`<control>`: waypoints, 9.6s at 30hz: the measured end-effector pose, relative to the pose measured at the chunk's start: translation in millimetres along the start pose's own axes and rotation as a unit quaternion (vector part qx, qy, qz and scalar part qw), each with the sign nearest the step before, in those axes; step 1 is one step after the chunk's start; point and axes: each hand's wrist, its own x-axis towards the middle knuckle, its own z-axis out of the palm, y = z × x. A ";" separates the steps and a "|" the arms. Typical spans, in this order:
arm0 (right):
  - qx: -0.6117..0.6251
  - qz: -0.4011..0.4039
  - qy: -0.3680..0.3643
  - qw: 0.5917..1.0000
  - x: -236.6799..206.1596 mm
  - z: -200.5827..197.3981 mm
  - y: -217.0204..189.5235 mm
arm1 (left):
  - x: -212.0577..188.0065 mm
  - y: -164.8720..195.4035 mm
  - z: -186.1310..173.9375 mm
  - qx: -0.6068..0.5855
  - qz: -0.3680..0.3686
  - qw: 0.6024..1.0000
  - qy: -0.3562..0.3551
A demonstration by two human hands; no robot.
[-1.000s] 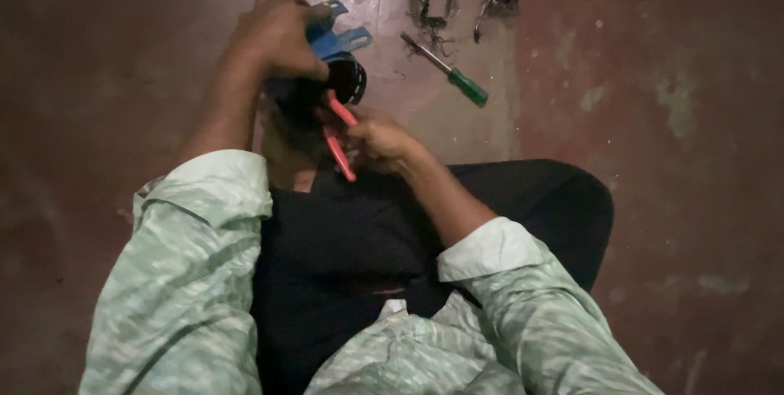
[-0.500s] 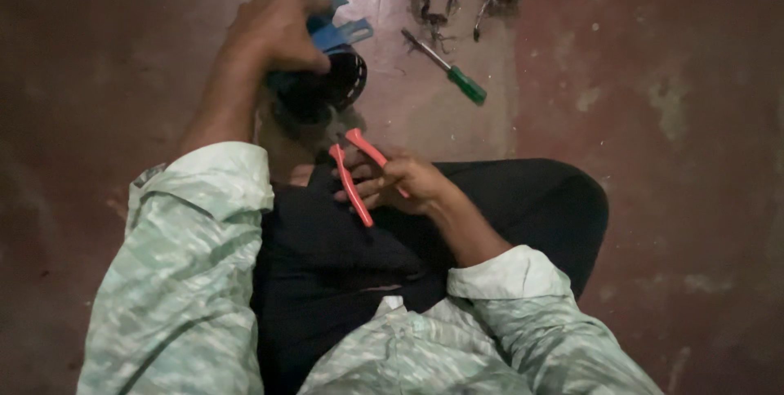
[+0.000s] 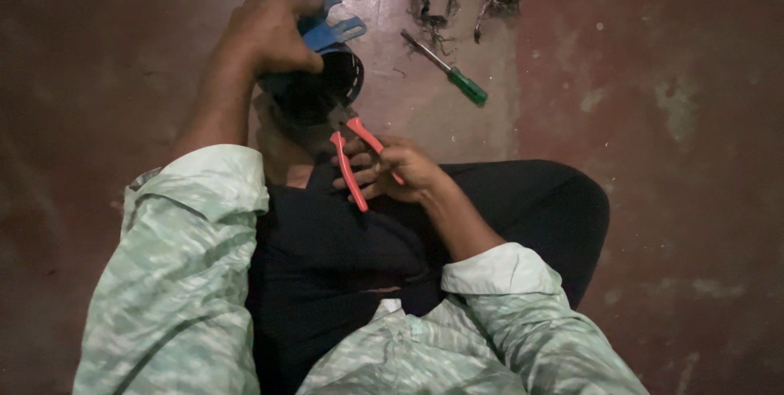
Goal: The person sits on the floor and uses a screwdriver and pliers to scrape and pull dark debris from the inside of a small blue container. The debris is placed on the floor beside the container.
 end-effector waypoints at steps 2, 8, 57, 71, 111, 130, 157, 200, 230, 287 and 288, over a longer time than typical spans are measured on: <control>-0.005 0.000 -0.006 1.000 1.2 -4.3 -1.2 | 0.2 1.6 -0.1 -0.005 0.002 1.000 0.003; -0.083 -0.005 0.021 0.996 6.3 -14.5 -5.2 | -0.5 6.9 -5.0 -0.009 0.000 1.000 -0.014; -0.702 -0.082 0.287 0.647 53.5 29.9 24.5 | 11.8 -7.2 -6.8 0.007 0.027 1.000 0.000; -0.099 -0.045 0.068 0.992 13.2 -18.9 -9.7 | 4.4 -8.2 -0.4 -0.024 -0.005 1.000 0.014; 0.158 -0.040 -0.055 0.985 59.8 -6.9 19.3 | 4.4 -5.6 -0.7 0.001 -0.023 1.000 0.018; -0.789 -0.017 0.185 0.585 79.0 52.2 -11.2 | 8.7 0.7 -5.5 0.009 0.017 1.000 -0.006; -0.318 0.029 0.182 0.930 -18.7 4.7 2.9 | 7.1 2.3 -4.9 -0.004 0.005 1.000 0.013; -0.554 -0.049 0.246 0.794 33.0 16.5 8.7 | 8.3 0.6 -1.9 -0.020 0.003 1.000 0.006; 0.103 -0.015 -0.030 0.994 39.0 -40.2 1.1 | 8.4 -6.7 2.7 -0.008 -0.011 0.999 0.037; -0.091 0.022 0.080 0.992 58.9 3.2 -13.8 | 5.8 -6.0 -2.9 -0.020 -0.006 1.000 0.015; -0.214 0.031 0.140 0.966 60.3 8.4 -15.5 | 4.8 -5.3 -3.2 -0.014 -0.004 1.000 0.015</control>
